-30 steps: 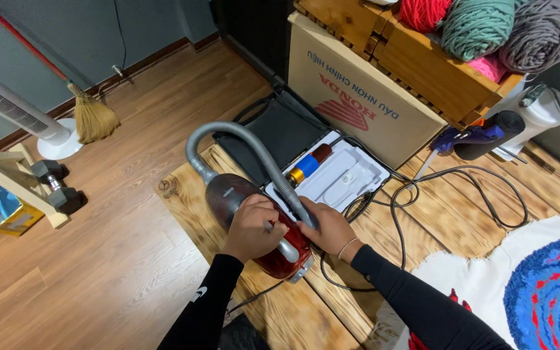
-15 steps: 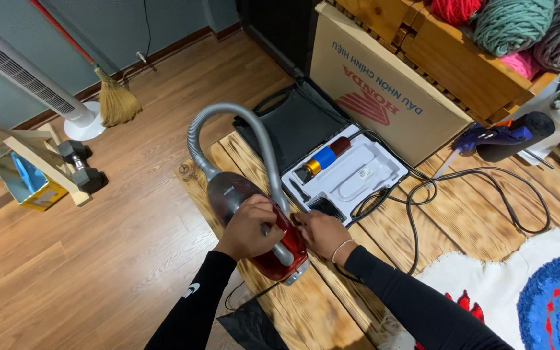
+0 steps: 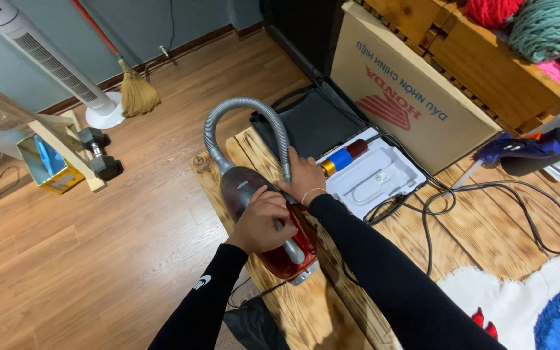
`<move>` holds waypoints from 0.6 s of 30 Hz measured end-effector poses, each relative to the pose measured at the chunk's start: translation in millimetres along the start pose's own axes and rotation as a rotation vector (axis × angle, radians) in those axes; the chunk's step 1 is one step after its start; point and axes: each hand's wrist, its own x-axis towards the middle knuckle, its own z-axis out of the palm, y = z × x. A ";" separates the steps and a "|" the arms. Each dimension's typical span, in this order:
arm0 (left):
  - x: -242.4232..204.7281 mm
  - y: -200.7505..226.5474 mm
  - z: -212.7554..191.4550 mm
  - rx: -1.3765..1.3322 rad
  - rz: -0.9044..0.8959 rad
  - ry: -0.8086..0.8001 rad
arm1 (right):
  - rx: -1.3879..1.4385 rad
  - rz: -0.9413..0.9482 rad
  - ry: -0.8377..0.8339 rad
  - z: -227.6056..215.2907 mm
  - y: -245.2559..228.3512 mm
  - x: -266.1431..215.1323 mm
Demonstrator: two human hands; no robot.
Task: Cleaning a rooster rug using a vacuum and a lint roller.
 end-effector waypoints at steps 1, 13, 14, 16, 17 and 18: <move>-0.7 0.3 -0.8 0.004 -0.003 0.003 | 0.002 -0.005 0.000 15.6 6.7 6.4; -16.8 -3.0 -13.1 -0.025 -0.004 -0.045 | -0.201 -0.459 -0.321 7.2 32.8 -64.6; -18.1 -2.5 -12.0 -0.021 0.000 -0.061 | -0.221 -0.476 -0.266 10.2 36.2 -69.9; -19.2 0.0 -9.5 -0.022 0.007 -0.079 | -0.244 -0.489 -0.214 12.1 40.3 -79.0; -18.0 0.4 -8.8 -0.013 0.007 -0.109 | -0.264 -0.476 -0.186 11.6 40.7 -80.0; -16.8 0.8 -8.4 -0.004 0.007 -0.138 | -0.284 -0.464 -0.157 11.2 41.0 -81.0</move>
